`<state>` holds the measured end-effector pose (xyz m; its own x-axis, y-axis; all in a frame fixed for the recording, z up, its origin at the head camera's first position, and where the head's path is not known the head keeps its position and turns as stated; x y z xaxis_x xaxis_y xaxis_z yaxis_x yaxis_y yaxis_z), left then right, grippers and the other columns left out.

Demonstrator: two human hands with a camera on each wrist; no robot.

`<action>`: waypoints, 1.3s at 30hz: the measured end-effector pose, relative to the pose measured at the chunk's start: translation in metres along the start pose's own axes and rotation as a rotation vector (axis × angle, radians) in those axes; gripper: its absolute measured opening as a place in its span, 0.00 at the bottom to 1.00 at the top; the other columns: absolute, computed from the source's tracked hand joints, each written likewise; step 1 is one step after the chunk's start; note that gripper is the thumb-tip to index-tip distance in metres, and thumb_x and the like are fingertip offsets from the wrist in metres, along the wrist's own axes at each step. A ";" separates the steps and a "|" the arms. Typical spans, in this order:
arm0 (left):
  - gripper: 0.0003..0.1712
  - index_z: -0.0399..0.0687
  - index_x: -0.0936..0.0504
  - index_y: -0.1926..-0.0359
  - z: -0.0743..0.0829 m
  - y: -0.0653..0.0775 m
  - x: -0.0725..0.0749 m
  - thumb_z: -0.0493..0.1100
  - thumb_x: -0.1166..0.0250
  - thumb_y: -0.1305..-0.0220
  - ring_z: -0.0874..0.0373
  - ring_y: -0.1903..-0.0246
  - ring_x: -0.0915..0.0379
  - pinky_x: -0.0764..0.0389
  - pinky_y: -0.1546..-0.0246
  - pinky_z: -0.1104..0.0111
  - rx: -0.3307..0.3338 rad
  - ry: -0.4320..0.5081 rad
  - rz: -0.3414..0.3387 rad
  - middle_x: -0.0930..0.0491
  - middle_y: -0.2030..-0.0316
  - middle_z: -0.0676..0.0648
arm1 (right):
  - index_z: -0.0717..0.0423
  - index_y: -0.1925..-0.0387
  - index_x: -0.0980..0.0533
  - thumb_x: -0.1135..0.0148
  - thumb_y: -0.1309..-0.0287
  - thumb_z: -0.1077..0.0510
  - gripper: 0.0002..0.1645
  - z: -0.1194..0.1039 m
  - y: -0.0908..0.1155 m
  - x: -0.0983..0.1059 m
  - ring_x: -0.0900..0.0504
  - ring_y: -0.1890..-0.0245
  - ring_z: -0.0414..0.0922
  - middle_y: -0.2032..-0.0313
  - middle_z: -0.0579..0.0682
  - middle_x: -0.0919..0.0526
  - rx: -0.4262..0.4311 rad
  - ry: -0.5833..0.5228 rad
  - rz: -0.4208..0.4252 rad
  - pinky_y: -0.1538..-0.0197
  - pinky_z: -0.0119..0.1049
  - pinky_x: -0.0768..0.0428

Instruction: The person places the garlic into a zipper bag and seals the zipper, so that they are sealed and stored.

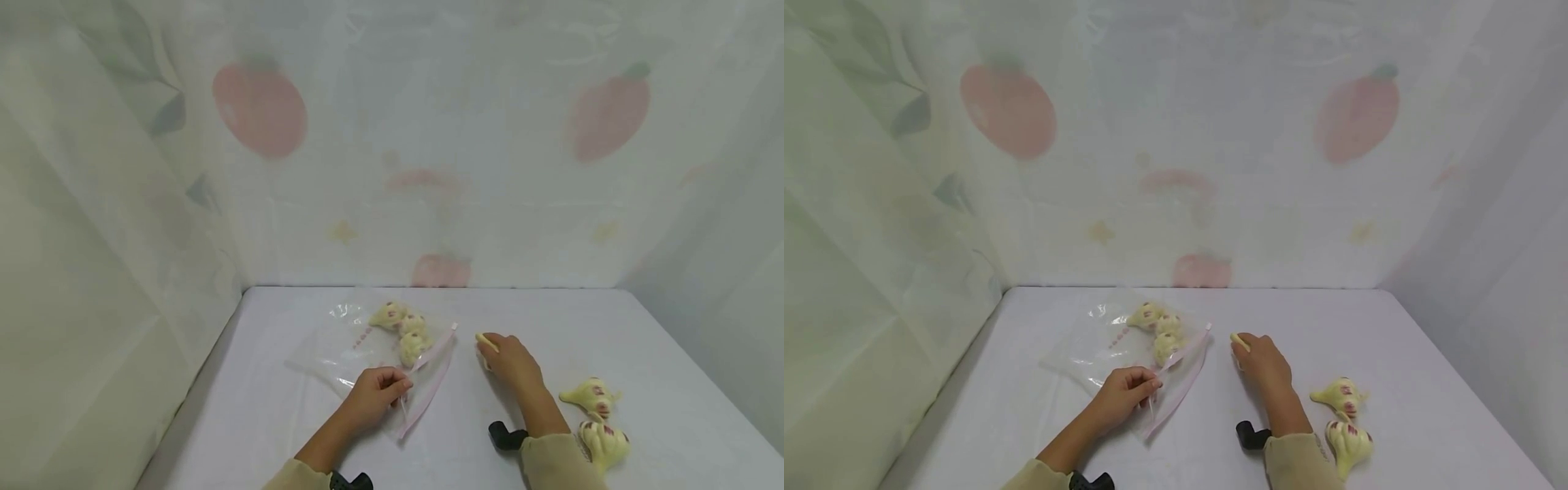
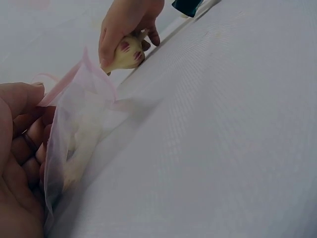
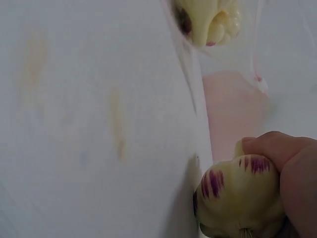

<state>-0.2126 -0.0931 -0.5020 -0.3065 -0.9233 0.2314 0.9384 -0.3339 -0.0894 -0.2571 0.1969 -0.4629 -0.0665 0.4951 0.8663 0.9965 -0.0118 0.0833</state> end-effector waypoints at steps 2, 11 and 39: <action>0.13 0.40 0.16 0.68 0.000 0.000 -0.001 0.47 0.33 0.36 0.67 0.81 0.32 0.33 0.82 0.76 -0.001 -0.003 -0.003 0.25 0.81 0.49 | 0.51 0.36 0.27 0.48 0.32 0.43 0.28 0.001 0.005 -0.002 0.23 0.57 0.54 0.53 0.61 0.21 0.003 -0.021 0.018 0.53 0.57 0.25; 0.12 0.40 0.16 0.69 0.007 0.001 0.001 0.45 0.35 0.34 0.66 0.80 0.32 0.31 0.79 0.76 0.004 -0.016 -0.004 0.26 0.81 0.49 | 0.51 0.36 0.27 0.43 0.34 0.50 0.26 -0.009 0.017 -0.012 0.24 0.58 0.56 0.51 0.63 0.25 0.067 -0.056 0.156 0.59 0.52 0.23; 0.14 0.40 0.17 0.69 0.006 0.001 0.002 0.47 0.34 0.34 0.65 0.80 0.32 0.31 0.79 0.75 0.021 -0.013 -0.011 0.25 0.81 0.47 | 0.54 0.40 0.32 0.32 0.48 0.54 0.34 -0.003 0.012 -0.025 0.28 0.58 0.52 0.51 0.61 0.27 0.119 -0.210 0.237 0.60 0.42 0.28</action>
<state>-0.2112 -0.0939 -0.4959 -0.3151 -0.9169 0.2450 0.9381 -0.3401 -0.0661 -0.2438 0.1815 -0.4816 0.1677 0.6589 0.7333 0.9828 -0.0529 -0.1772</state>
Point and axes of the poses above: each hand's wrist, its own y-axis away from the middle knuckle, its own x-axis out of the back of the hand, z = x × y, the point moved 2 cm from there along -y, towards the middle knuckle
